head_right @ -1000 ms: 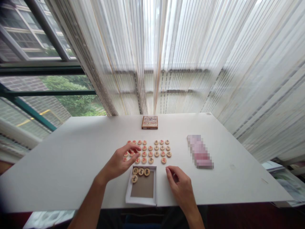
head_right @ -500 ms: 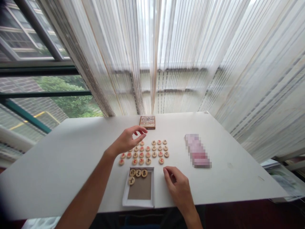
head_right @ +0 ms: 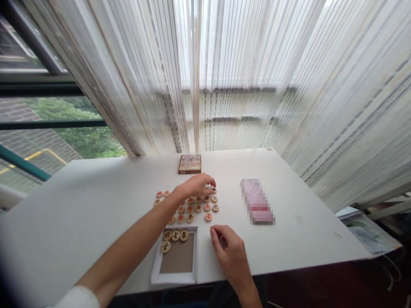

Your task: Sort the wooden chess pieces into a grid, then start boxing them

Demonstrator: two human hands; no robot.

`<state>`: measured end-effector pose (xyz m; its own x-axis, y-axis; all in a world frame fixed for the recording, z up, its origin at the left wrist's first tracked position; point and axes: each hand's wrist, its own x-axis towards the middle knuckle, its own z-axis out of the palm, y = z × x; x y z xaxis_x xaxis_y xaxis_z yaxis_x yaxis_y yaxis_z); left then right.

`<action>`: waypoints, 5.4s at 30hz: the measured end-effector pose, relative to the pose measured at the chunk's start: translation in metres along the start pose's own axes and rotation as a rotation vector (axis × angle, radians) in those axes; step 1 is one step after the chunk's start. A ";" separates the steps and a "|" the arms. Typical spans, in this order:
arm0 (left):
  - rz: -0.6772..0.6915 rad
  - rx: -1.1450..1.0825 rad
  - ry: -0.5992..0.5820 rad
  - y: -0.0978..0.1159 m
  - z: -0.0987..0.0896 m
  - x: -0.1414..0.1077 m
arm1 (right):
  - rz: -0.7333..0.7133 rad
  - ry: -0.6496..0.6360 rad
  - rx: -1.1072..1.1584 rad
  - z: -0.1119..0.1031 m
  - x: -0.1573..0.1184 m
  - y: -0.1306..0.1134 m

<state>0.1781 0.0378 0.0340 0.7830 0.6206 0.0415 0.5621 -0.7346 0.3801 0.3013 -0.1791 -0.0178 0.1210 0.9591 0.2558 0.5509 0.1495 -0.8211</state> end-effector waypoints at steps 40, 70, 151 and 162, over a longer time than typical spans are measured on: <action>-0.065 -0.679 0.550 0.088 0.030 -0.200 | 0.078 -0.189 0.435 0.020 -0.008 -0.040; -0.320 -0.405 0.503 0.038 0.056 -0.261 | 0.165 -0.093 0.701 0.035 -0.009 0.010; -0.267 -0.118 0.335 0.042 0.028 -0.195 | 0.253 -0.182 0.587 0.022 -0.003 -0.005; -0.251 -0.116 0.360 0.039 0.029 -0.194 | 0.264 -0.153 0.629 0.024 -0.002 -0.006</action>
<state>0.0555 -0.1190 0.0137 0.4723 0.8464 0.2459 0.6730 -0.5265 0.5195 0.2777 -0.1765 -0.0254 0.0418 0.9987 -0.0293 -0.0695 -0.0263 -0.9972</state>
